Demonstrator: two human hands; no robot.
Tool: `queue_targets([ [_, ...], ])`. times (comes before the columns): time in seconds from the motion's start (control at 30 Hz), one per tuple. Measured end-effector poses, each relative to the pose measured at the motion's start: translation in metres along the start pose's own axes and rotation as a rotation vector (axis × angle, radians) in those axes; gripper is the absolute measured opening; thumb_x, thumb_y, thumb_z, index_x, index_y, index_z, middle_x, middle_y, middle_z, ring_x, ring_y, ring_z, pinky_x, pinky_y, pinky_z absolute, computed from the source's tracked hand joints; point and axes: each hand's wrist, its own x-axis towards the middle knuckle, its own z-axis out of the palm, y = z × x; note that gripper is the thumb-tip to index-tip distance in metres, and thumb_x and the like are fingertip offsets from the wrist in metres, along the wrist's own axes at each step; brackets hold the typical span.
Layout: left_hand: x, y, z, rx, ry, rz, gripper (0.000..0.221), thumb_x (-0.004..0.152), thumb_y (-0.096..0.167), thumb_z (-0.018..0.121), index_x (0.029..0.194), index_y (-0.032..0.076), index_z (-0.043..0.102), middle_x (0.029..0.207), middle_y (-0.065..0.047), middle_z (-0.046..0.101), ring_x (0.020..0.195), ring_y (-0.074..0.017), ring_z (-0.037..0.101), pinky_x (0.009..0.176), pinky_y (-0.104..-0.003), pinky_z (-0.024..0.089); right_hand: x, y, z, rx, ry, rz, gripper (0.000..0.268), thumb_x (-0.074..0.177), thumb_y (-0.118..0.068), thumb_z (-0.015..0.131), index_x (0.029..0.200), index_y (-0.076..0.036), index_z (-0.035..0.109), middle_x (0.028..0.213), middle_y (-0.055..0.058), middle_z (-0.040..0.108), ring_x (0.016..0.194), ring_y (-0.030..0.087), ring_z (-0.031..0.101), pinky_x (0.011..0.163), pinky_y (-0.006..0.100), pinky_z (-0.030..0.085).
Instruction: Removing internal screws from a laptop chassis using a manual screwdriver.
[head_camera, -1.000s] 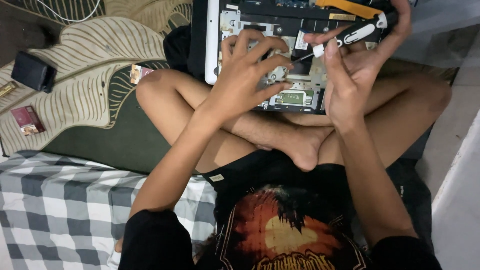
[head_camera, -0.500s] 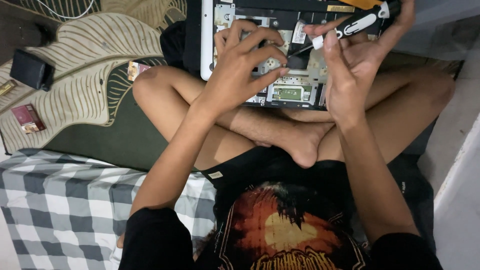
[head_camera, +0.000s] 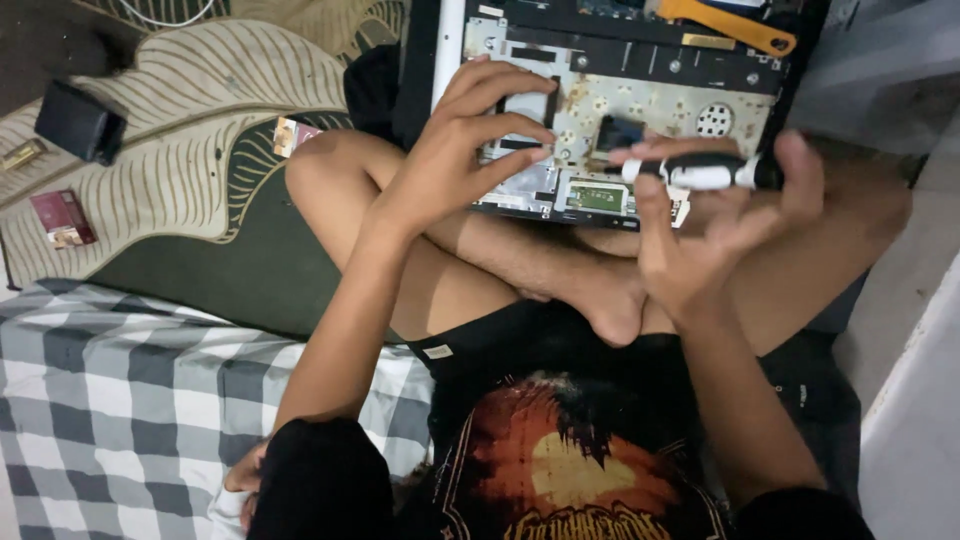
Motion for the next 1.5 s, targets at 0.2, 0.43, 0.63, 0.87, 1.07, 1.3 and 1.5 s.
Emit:
queue_targets([
  [0.2,0.000,0.001,0.006,0.046,0.003,-0.012,0.027,0.103,0.037,0.075,0.113,0.012,0.074,0.141,-0.010,0.052,0.134,-0.0336,0.046,0.114,-0.055,0.038,-0.024,-0.002,0.004,0.427,0.054,-0.122,0.080,0.098,0.017,0.060,0.153,-0.027,0.023,0.101,0.032,0.063,0.089,0.043,0.066,0.101,0.055,0.058],
  [0.43,0.003,0.005,0.012,0.061,0.107,-0.048,0.024,0.106,0.031,0.067,0.101,0.010,0.079,0.132,-0.010,0.059,0.125,-0.0315,0.050,0.110,-0.050,0.038,-0.023,-0.008,0.019,0.362,-0.118,-0.005,0.080,0.103,0.021,0.058,0.152,-0.027,0.016,0.106,0.032,0.061,0.093,0.041,0.069,0.096,0.055,0.063],
  [0.63,0.002,0.005,0.015,0.072,0.146,-0.049,0.019,0.106,0.026,0.069,0.099,0.011,0.079,0.131,-0.008,0.059,0.121,-0.0312,0.051,0.106,-0.049,0.041,-0.033,0.023,0.029,0.242,-0.094,0.073,0.069,0.113,0.005,0.068,0.155,-0.021,0.021,0.134,0.018,0.048,0.078,0.027,0.057,0.081,0.040,0.046],
  [0.87,0.003,0.007,0.014,0.061,0.145,-0.067,0.022,0.106,0.028,0.067,0.099,0.011,0.079,0.131,-0.008,0.059,0.122,-0.0311,0.051,0.108,-0.050,0.039,-0.047,0.045,0.032,0.055,-0.122,0.099,0.077,0.109,0.004,0.082,0.158,-0.012,0.025,0.158,0.014,0.031,0.077,0.018,0.056,0.061,0.028,0.041],
  [1.07,0.003,0.008,0.014,0.067,0.158,-0.070,0.023,0.106,0.029,0.067,0.099,0.011,0.079,0.132,-0.007,0.060,0.122,-0.0300,0.051,0.107,-0.048,0.040,-0.042,0.044,0.032,-0.021,-0.167,0.057,0.078,0.110,-0.001,0.082,0.159,-0.016,0.023,0.156,0.011,0.034,0.112,0.019,0.054,0.064,0.028,0.042],
  [1.3,0.003,0.011,0.012,0.054,0.163,-0.056,0.016,0.105,0.023,0.069,0.099,0.011,0.077,0.131,-0.007,0.060,0.119,-0.0299,0.052,0.108,-0.048,0.038,-0.003,0.017,0.036,0.106,-0.347,-0.298,0.084,0.107,-0.002,0.081,0.161,-0.033,0.024,0.121,0.023,0.057,0.107,0.033,0.064,0.090,0.040,0.061],
  [1.5,0.004,0.012,0.012,0.072,0.149,-0.059,0.016,0.105,0.026,0.067,0.101,0.014,0.077,0.133,-0.008,0.061,0.122,-0.0314,0.054,0.109,-0.051,0.039,-0.014,0.017,0.044,0.119,-0.244,-0.266,0.075,0.100,0.017,0.079,0.149,-0.017,0.033,0.113,0.022,0.062,0.099,0.034,0.063,0.091,0.045,0.057],
])
